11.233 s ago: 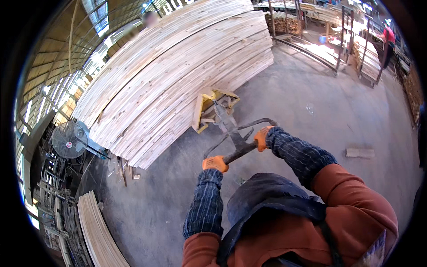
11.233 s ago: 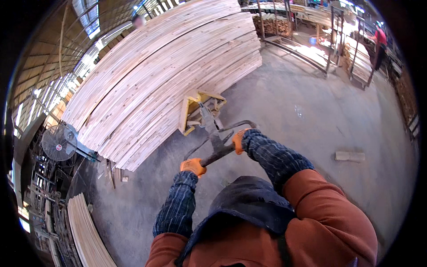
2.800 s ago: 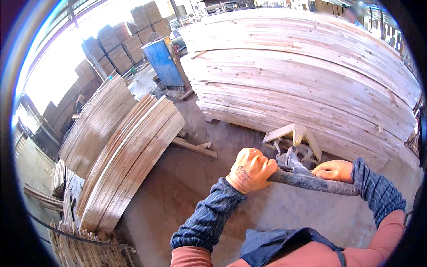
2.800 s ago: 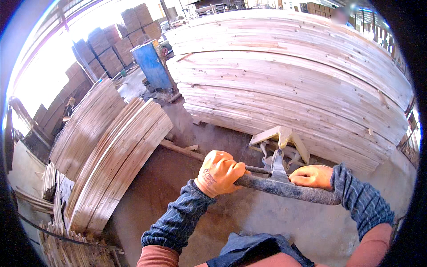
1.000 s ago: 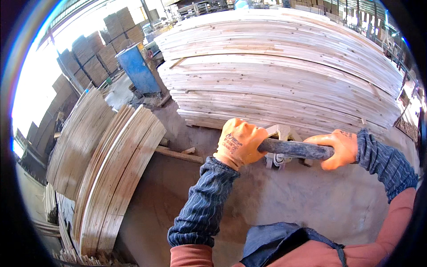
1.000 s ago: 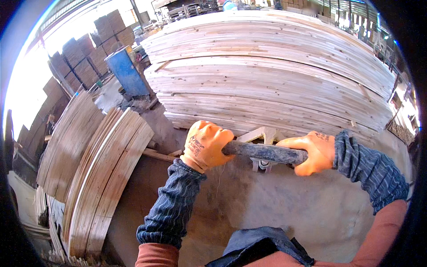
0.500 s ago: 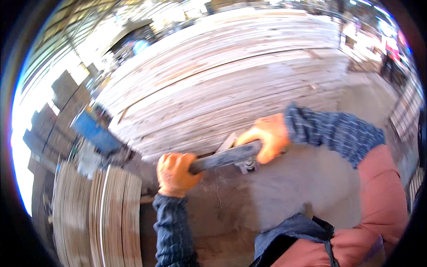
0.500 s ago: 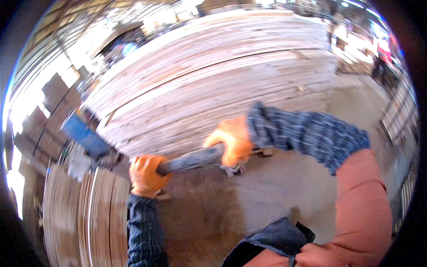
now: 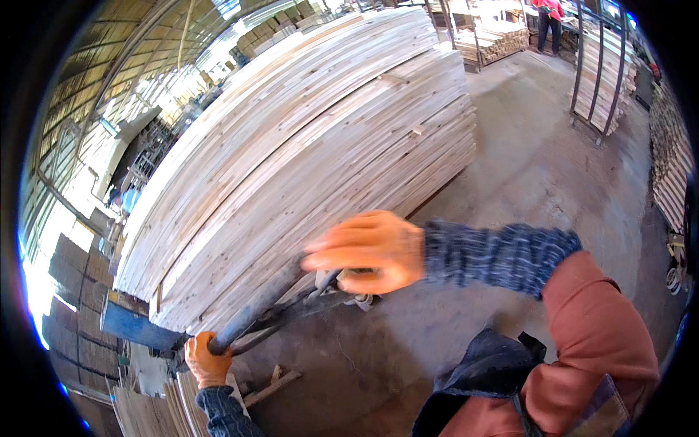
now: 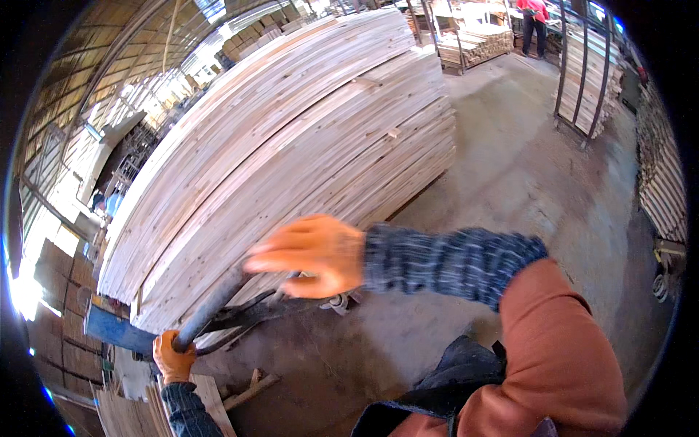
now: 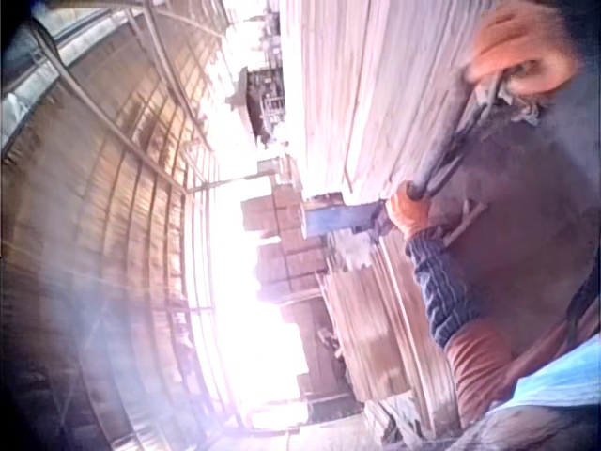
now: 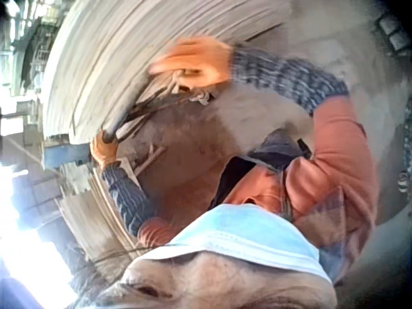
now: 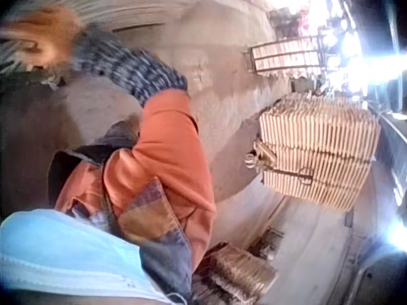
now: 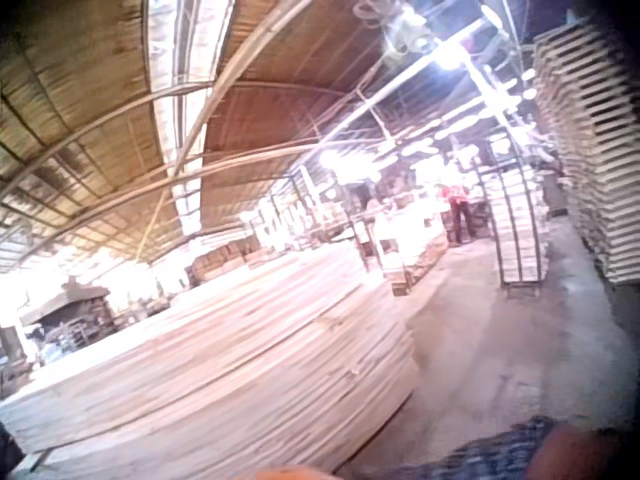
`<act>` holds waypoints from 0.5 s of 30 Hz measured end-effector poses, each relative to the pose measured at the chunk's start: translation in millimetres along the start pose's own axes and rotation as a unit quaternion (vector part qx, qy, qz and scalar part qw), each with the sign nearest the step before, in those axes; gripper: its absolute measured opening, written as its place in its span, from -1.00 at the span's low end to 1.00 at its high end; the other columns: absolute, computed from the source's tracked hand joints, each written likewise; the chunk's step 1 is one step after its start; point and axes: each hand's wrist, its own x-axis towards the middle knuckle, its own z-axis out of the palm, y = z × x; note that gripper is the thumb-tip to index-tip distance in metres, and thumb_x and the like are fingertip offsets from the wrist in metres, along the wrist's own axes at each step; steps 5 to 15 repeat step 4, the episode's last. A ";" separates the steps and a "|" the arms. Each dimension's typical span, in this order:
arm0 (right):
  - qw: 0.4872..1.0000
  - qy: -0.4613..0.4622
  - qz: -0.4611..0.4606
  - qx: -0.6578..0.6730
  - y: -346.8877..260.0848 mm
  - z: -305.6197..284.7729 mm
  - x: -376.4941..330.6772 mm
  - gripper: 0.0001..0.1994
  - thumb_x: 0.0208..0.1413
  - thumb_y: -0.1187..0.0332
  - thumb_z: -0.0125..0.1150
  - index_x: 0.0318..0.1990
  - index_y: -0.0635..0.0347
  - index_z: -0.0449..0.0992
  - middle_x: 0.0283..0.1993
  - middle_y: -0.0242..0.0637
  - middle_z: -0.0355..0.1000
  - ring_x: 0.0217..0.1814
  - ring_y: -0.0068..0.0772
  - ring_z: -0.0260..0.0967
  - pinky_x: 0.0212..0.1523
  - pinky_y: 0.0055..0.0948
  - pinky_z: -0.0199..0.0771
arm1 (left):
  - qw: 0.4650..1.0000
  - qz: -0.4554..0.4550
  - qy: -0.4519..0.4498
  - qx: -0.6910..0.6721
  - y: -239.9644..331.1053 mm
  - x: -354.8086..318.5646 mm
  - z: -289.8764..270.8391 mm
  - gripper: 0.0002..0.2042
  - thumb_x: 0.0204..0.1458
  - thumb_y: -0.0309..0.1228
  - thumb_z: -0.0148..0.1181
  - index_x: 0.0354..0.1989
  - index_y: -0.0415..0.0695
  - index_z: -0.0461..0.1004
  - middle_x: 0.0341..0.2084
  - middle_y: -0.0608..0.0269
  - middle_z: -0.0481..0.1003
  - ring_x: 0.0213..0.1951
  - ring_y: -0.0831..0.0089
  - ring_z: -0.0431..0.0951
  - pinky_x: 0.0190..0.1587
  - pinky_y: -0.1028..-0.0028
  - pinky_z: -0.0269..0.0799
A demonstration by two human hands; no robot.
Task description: The person maneuvers a manual pallet jack to transport a large stack of lumber across a factory floor.
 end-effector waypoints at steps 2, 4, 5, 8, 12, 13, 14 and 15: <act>0.984 -0.073 0.163 -0.013 19.2 -41.3 -83.8 -0.36 0.06 0.22 0.32 0.33 0.06 0.30 0.33 -0.06 0.33 0.21 -0.17 0.43 0.17 -0.14 0.49 | 1.000 -0.011 -0.010 0.009 1.7 12.6 3.3 -0.60 -0.47 -0.48 0.46 -0.32 -0.04 0.52 -0.35 0.17 0.53 -0.19 0.05 0.49 -0.07 0.15 0.38; 0.956 -0.116 0.266 -0.034 31.7 -71.4 -142.2 -0.36 0.07 0.25 0.32 0.34 0.06 0.30 0.33 -0.05 0.33 0.24 -0.16 0.41 0.21 -0.14 0.47 | 1.000 -0.009 -0.021 0.013 -1.0 32.6 10.0 -0.60 -0.44 -0.48 0.42 -0.29 -0.06 0.50 -0.35 0.12 0.51 -0.19 0.02 0.49 -0.07 0.14 0.38; 0.956 -0.116 0.266 -0.034 31.7 -71.4 -142.2 -0.36 0.07 0.25 0.32 0.34 0.06 0.30 0.33 -0.05 0.33 0.24 -0.16 0.41 0.21 -0.14 0.47 | 1.000 -0.009 -0.021 0.013 -1.0 32.6 10.0 -0.60 -0.44 -0.48 0.42 -0.29 -0.06 0.50 -0.35 0.12 0.51 -0.19 0.02 0.49 -0.07 0.14 0.38; 0.956 -0.116 0.266 -0.034 31.7 -71.4 -142.2 -0.36 0.07 0.25 0.32 0.34 0.06 0.30 0.33 -0.05 0.33 0.24 -0.16 0.41 0.21 -0.14 0.47 | 1.000 -0.009 -0.021 0.013 -1.0 32.6 10.0 -0.60 -0.44 -0.48 0.42 -0.29 -0.06 0.50 -0.35 0.12 0.51 -0.19 0.02 0.49 -0.07 0.14 0.38; 0.956 -0.116 0.266 -0.034 31.7 -71.4 -142.2 -0.36 0.07 0.25 0.32 0.34 0.06 0.30 0.33 -0.05 0.33 0.24 -0.16 0.41 0.21 -0.14 0.47 | 1.000 -0.009 -0.021 0.013 -1.0 32.6 10.0 -0.60 -0.44 -0.48 0.42 -0.29 -0.06 0.50 -0.35 0.12 0.51 -0.19 0.02 0.49 -0.07 0.14 0.38; 0.956 -0.116 0.266 -0.034 31.7 -71.4 -142.2 -0.36 0.07 0.25 0.32 0.34 0.06 0.30 0.33 -0.05 0.33 0.24 -0.16 0.41 0.21 -0.14 0.47 | 1.000 -0.009 -0.021 0.013 -1.0 32.6 10.0 -0.60 -0.44 -0.48 0.42 -0.29 -0.06 0.50 -0.35 0.12 0.51 -0.19 0.02 0.49 -0.07 0.14 0.38; 0.956 -0.116 0.266 -0.034 31.7 -71.4 -142.2 -0.36 0.07 0.25 0.32 0.34 0.06 0.30 0.33 -0.05 0.33 0.24 -0.16 0.41 0.21 -0.14 0.47 | 1.000 -0.009 -0.021 0.013 -1.0 32.6 10.0 -0.60 -0.44 -0.48 0.42 -0.29 -0.06 0.50 -0.35 0.12 0.51 -0.19 0.02 0.49 -0.07 0.14 0.38; 0.956 -0.116 0.266 -0.034 31.7 -71.4 -142.2 -0.36 0.07 0.25 0.32 0.34 0.06 0.30 0.33 -0.05 0.33 0.24 -0.16 0.41 0.21 -0.14 0.47 | 1.000 -0.009 -0.021 0.013 -1.0 32.6 10.0 -0.60 -0.44 -0.48 0.42 -0.29 -0.06 0.50 -0.35 0.12 0.51 -0.19 0.02 0.49 -0.07 0.14 0.38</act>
